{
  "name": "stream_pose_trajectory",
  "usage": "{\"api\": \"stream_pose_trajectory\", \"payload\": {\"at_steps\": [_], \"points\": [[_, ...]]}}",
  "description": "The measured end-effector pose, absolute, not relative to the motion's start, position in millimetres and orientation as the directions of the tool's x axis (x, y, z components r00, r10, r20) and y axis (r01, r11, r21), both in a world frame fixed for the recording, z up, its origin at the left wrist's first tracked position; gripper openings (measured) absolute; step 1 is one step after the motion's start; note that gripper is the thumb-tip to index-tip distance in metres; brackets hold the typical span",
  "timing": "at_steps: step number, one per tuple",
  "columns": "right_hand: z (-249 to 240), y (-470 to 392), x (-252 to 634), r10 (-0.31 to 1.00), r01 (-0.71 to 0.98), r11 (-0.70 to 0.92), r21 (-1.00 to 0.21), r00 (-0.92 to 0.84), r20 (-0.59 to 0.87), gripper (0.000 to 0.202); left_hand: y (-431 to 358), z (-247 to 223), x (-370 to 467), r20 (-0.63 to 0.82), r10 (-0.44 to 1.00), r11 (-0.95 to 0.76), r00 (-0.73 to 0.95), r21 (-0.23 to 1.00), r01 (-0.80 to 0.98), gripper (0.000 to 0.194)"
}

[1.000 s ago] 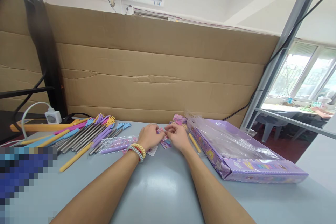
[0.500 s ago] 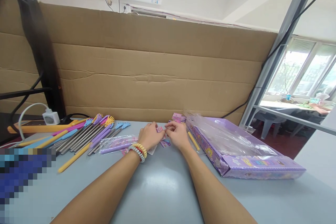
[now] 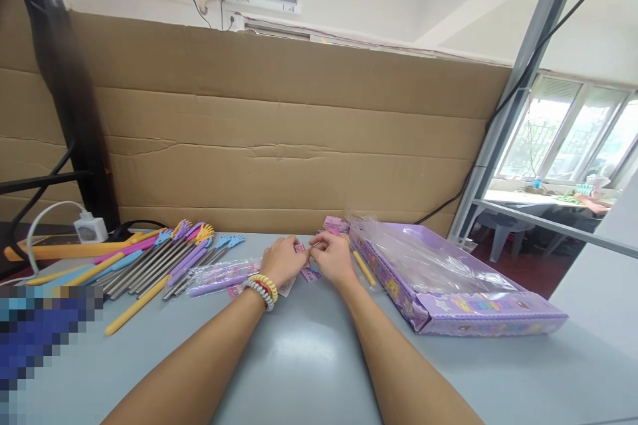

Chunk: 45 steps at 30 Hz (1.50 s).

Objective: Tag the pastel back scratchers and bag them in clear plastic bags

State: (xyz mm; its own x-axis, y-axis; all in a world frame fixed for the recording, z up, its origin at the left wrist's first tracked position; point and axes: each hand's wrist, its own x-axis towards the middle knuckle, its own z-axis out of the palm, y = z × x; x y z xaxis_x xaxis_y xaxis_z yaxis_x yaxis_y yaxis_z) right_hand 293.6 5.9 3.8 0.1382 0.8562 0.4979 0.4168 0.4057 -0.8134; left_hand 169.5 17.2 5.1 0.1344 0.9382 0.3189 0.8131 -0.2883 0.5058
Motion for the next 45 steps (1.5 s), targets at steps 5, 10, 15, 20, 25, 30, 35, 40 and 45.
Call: {"api": "stream_pose_trajectory", "payload": {"at_steps": [5, 10, 15, 20, 25, 30, 35, 40, 45], "points": [[0.4, 8.1, 294.5, 0.848, 0.438, 0.418, -0.796, 0.127, 0.515, 0.013, 16.5, 5.9, 168.5, 0.308, 0.94, -0.292, 0.147, 0.505, 0.812, 0.028], [-2.7, 9.8, 295.3, 0.838, 0.467, 0.427, -0.775, 0.118, 0.533, 0.013, 16.5, 5.5, 168.4, 0.307, 0.941, -0.284, 0.143, 0.487, 0.826, 0.03], [-3.5, 10.3, 295.4, 0.836, 0.467, 0.433, -0.771, 0.112, 0.537, 0.013, 13.9, 6.9, 168.4, 0.316, 0.938, -0.284, 0.142, 0.468, 0.837, 0.028], [-0.3, 8.9, 295.4, 0.834, 0.482, 0.426, -0.766, 0.118, 0.539, 0.013, 10.0, 6.0, 170.2, 0.416, 0.895, -0.326, 0.161, 0.366, 0.872, 0.031], [0.2, 8.4, 295.7, 0.841, 0.564, 0.398, -0.724, 0.09, 0.533, 0.015, 8.0, 2.0, 170.0, 0.517, 0.838, -0.354, 0.171, 0.279, 0.892, 0.033], [-0.1, 8.1, 296.4, 0.823, 0.638, 0.378, -0.671, 0.1, 0.559, 0.018, -3.8, 11.9, 171.9, 0.543, 0.818, -0.39, 0.191, 0.278, 0.878, 0.028], [3.7, 5.0, 295.3, 0.783, 0.716, 0.376, -0.588, 0.093, 0.615, 0.017, -21.0, 43.8, 169.4, 0.671, 0.713, -0.478, 0.205, 0.251, 0.842, 0.029], [3.2, 7.2, 295.8, 0.78, 0.73, 0.336, -0.595, 0.139, 0.61, 0.02, -30.6, 52.2, 126.7, 0.656, 0.614, -0.571, 0.439, -0.015, 0.821, 0.026], [0.8, 10.4, 297.9, 0.772, 0.728, 0.318, -0.608, 0.174, 0.612, 0.019, -26.6, 22.5, 62.2, 0.512, 0.624, -0.617, 0.59, -0.139, 0.774, 0.027]]}}
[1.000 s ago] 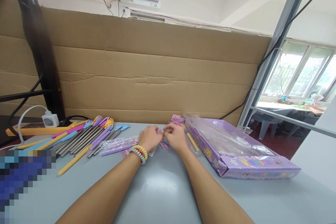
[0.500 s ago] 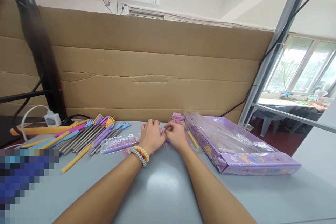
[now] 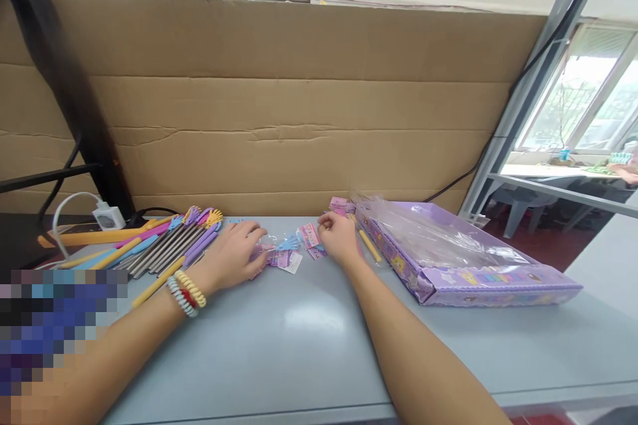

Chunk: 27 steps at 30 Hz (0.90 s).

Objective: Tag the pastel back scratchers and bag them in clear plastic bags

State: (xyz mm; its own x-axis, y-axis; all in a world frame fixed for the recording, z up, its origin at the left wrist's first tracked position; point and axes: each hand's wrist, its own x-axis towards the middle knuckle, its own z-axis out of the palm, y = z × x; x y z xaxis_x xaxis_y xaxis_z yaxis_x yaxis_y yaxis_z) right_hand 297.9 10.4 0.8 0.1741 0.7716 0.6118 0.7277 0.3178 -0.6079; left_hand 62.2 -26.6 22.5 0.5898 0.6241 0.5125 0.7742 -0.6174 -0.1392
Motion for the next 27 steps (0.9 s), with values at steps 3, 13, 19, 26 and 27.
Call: {"api": "stream_pose_trajectory", "payload": {"at_steps": [3, 13, 19, 26, 27], "points": [[0.0, 10.0, 297.2, 0.755, 0.716, 0.332, -0.614, 0.188, 0.628, 0.02, -16.3, 6.2, 37.7, 0.409, 0.744, -0.575, 0.529, -0.012, 0.818, 0.034], [2.0, 7.5, 292.8, 0.712, 0.717, 0.321, -0.618, 0.248, 0.657, 0.019, -7.3, 3.7, 31.7, 0.249, 0.887, -0.434, 0.39, 0.157, 0.887, 0.044], [2.3, 9.5, 297.0, 0.683, 0.732, 0.266, -0.627, 0.316, 0.659, 0.017, -8.6, 9.6, 27.8, 0.197, 0.945, -0.293, 0.262, 0.153, 0.944, 0.056], [3.1, 7.4, 296.2, 0.689, 0.743, 0.233, -0.628, 0.33, 0.646, 0.019, -8.6, 9.3, 25.9, 0.193, 0.944, -0.299, 0.268, 0.154, 0.942, 0.06], [3.3, 7.1, 296.3, 0.689, 0.737, 0.232, -0.635, 0.336, 0.642, 0.019, -8.4, 9.0, 25.9, 0.195, 0.944, -0.299, 0.267, 0.16, 0.941, 0.06]]}}
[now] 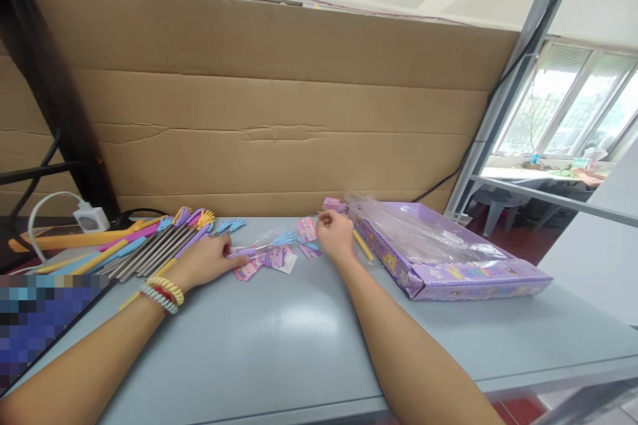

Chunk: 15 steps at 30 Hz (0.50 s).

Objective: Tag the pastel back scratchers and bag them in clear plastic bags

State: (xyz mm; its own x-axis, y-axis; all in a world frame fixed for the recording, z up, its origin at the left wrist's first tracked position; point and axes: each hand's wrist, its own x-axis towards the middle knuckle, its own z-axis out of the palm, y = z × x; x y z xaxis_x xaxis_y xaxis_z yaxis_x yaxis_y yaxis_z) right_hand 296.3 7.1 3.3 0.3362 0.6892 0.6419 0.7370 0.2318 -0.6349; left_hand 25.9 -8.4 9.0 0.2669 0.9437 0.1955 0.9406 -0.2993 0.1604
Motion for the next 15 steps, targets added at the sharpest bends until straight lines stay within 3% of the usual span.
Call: {"api": "stream_pose_trajectory", "payload": {"at_steps": [15], "points": [[7.6, 5.2, 297.5, 0.666, 0.629, 0.289, -0.722, 0.41, 0.624, 0.017, -13.2, 13.2, 30.9, 0.234, 0.931, -0.323, 0.281, 0.164, 0.932, 0.057]]}}
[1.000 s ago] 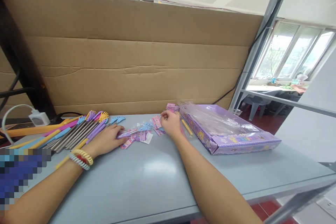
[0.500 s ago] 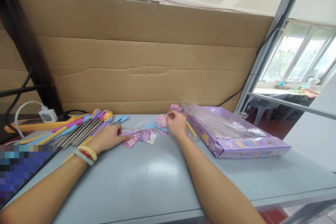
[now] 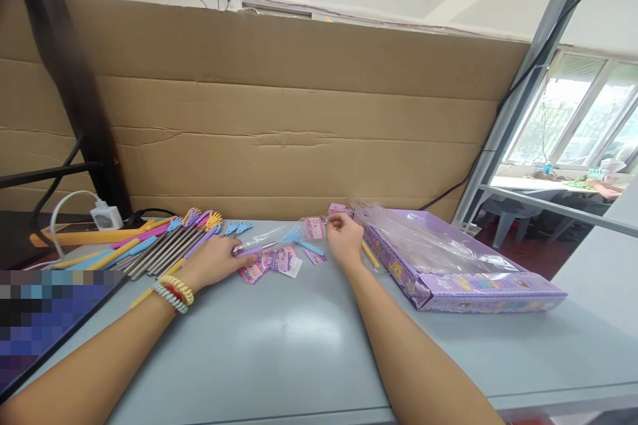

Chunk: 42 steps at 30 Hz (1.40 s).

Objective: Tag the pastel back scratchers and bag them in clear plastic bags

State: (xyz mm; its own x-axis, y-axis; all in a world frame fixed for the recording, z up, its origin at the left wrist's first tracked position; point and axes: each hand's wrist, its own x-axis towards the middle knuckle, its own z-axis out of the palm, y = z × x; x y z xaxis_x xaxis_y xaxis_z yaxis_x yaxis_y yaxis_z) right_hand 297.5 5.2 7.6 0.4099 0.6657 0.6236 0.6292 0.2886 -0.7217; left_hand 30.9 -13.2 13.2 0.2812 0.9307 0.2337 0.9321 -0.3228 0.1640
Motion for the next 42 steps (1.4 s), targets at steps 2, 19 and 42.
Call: {"api": "stream_pose_trajectory", "payload": {"at_steps": [2, 19, 42], "points": [[6.5, 6.0, 297.3, 0.682, 0.589, 0.333, -0.736, 0.39, 0.619, 0.02, -14.3, 15.1, 32.1, 0.243, 0.927, -0.329, 0.285, 0.166, 0.93, 0.056], [1.1, 1.0, 291.7, 0.894, 0.324, 0.438, -0.839, -0.055, 0.445, 0.044, -16.8, 16.4, 34.6, 0.305, 0.896, -0.378, 0.323, 0.14, 0.915, 0.048], [2.2, -4.0, 284.5, 0.956, 0.22, 0.263, -0.939, -0.192, 0.223, 0.054, -21.0, 15.2, 36.1, 0.284, 0.765, -0.642, 0.578, 0.274, 0.716, 0.043]]}}
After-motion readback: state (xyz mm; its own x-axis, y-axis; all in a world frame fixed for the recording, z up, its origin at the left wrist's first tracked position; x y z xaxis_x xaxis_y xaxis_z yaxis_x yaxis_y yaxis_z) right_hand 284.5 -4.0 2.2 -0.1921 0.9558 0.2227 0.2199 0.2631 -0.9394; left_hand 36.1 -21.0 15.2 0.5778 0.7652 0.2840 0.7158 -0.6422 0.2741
